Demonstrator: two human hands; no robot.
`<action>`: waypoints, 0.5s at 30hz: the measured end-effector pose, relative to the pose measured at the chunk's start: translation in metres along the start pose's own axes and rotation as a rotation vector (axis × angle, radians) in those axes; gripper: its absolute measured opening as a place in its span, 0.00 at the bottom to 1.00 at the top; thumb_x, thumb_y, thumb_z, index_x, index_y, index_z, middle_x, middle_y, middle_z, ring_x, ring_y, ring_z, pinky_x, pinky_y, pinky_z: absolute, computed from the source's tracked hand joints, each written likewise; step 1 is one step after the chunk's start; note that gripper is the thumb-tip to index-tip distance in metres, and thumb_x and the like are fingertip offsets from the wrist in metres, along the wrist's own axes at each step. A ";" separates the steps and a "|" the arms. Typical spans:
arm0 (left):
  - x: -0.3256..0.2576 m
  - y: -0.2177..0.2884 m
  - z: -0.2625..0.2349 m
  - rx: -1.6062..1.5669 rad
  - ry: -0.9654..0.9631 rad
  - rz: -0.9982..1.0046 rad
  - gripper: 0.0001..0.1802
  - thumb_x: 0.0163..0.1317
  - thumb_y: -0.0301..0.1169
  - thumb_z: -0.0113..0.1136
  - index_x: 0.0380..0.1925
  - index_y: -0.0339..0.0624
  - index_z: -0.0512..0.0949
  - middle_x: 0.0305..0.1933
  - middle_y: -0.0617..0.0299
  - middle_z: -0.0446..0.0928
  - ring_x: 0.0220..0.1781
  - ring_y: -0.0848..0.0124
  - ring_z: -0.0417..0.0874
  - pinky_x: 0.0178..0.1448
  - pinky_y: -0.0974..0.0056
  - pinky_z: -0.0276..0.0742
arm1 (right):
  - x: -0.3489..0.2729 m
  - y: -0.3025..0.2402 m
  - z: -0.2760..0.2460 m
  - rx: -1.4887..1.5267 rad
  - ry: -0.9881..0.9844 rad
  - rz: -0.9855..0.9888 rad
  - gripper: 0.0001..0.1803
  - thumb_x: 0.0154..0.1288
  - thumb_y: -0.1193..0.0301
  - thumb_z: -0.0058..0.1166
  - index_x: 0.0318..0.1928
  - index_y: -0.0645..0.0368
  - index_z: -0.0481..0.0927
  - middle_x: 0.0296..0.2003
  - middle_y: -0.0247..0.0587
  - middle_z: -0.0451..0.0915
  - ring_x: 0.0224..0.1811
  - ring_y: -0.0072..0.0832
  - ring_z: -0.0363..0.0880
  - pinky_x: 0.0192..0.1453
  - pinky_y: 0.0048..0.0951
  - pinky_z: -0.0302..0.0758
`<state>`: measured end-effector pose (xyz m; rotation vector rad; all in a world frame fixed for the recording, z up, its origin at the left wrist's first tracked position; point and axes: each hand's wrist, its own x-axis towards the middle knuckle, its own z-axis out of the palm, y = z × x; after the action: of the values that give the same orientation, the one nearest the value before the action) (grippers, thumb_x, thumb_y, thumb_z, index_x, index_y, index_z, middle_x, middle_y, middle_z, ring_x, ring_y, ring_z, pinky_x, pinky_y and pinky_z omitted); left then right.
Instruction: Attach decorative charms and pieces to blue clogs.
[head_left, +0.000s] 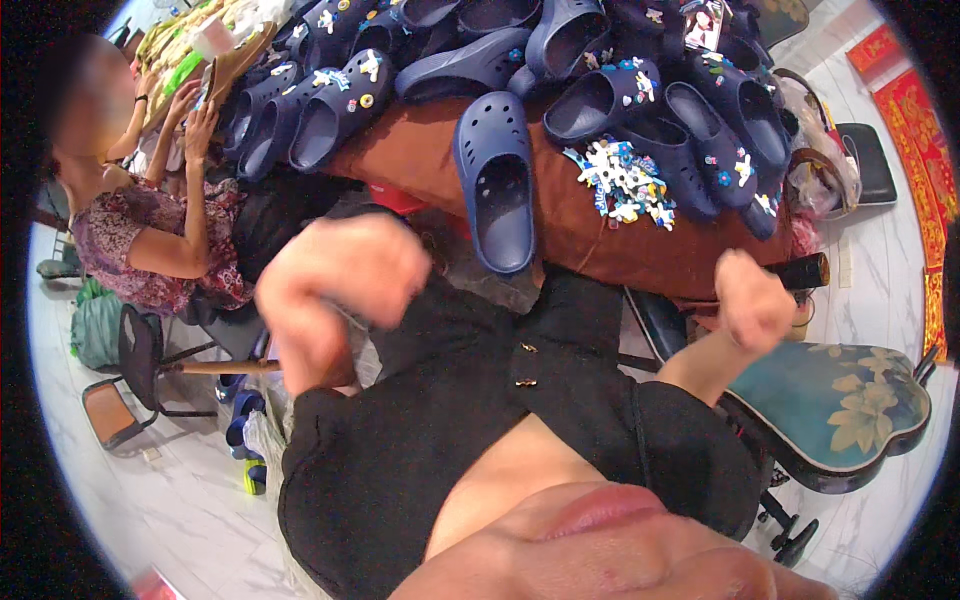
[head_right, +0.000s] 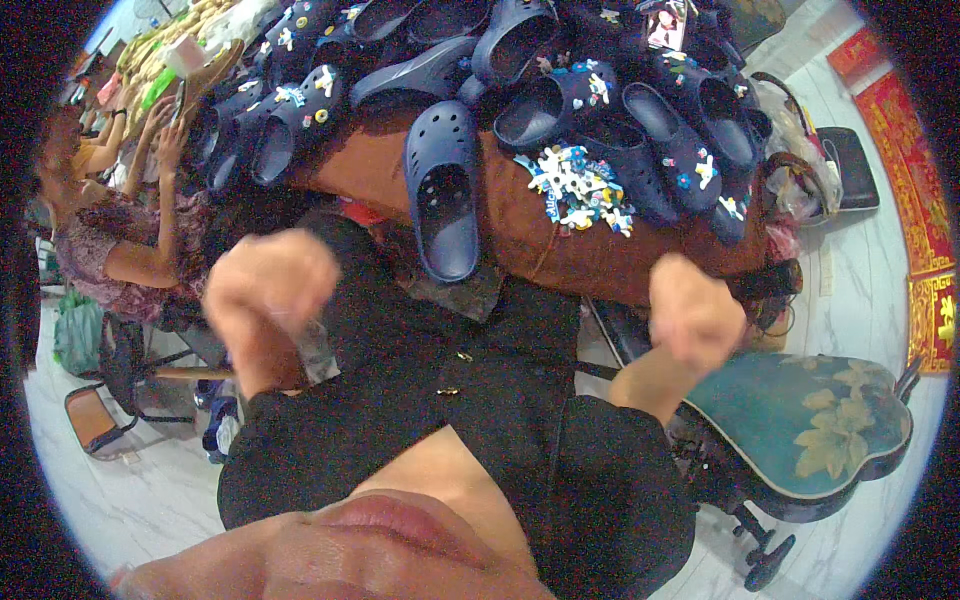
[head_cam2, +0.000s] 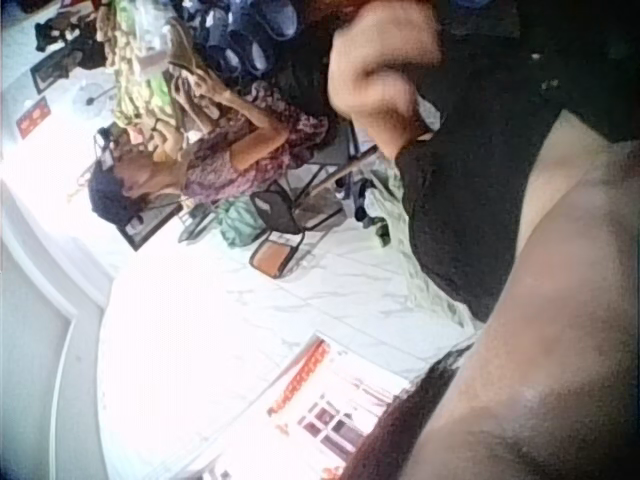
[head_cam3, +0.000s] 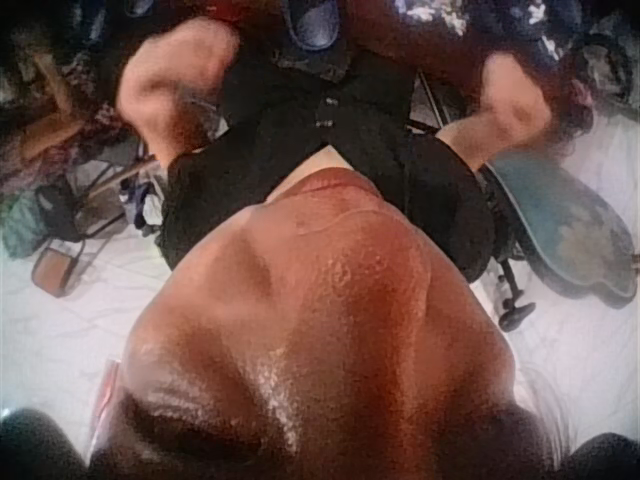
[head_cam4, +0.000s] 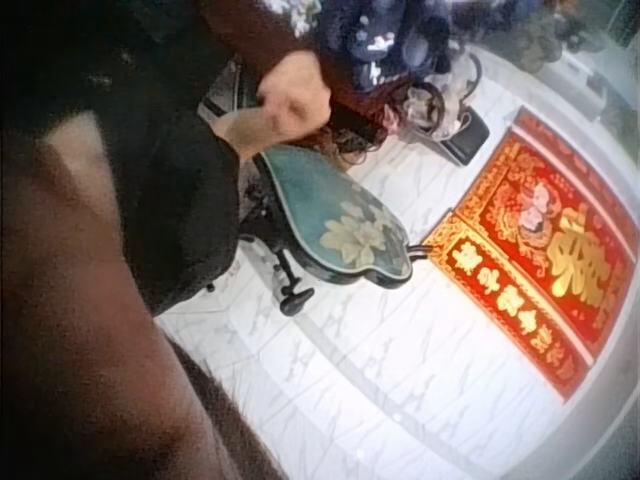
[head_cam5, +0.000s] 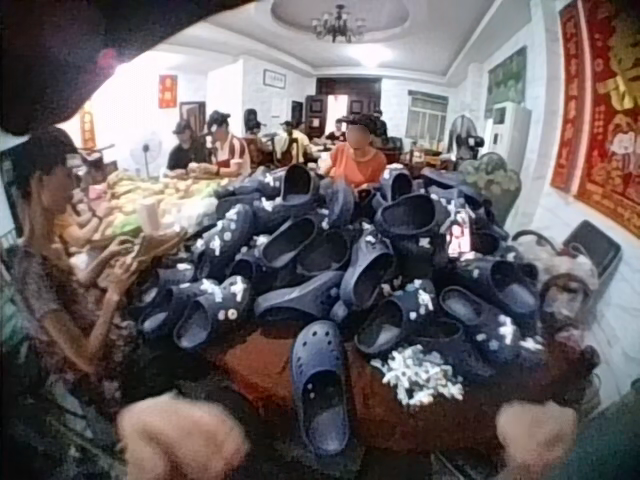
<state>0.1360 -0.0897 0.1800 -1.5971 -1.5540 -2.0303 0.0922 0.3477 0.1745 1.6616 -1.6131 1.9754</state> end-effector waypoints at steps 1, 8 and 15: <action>0.012 0.026 -0.005 -0.137 -0.379 0.006 0.25 0.68 0.48 0.61 0.43 0.32 0.81 0.40 0.52 0.80 0.46 0.56 0.83 0.52 0.55 0.79 | 0.008 -0.013 0.000 0.211 -0.200 -0.114 0.05 0.64 0.73 0.60 0.38 0.59 0.86 0.32 0.37 0.81 0.27 0.20 0.75 0.35 0.24 0.70; 0.041 0.140 0.045 0.182 -0.980 -0.005 0.11 0.66 0.34 0.53 0.38 0.37 0.79 0.31 0.61 0.75 0.41 0.64 0.81 0.55 0.60 0.76 | 0.054 -0.104 0.029 0.056 -0.913 -0.272 0.10 0.66 0.71 0.49 0.41 0.56 0.85 0.31 0.33 0.76 0.32 0.25 0.75 0.42 0.27 0.72; 0.046 0.169 0.073 0.222 -1.261 0.150 0.12 0.68 0.32 0.48 0.36 0.45 0.82 0.36 0.63 0.80 0.44 0.69 0.82 0.57 0.56 0.77 | 0.059 -0.143 0.045 0.086 -1.023 -0.432 0.12 0.67 0.70 0.42 0.42 0.56 0.80 0.31 0.31 0.72 0.34 0.25 0.73 0.46 0.30 0.72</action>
<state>0.2699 -0.0916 0.3149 -2.9490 -1.6753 -0.5879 0.1892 0.3464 0.3028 2.9926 -1.1283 1.0014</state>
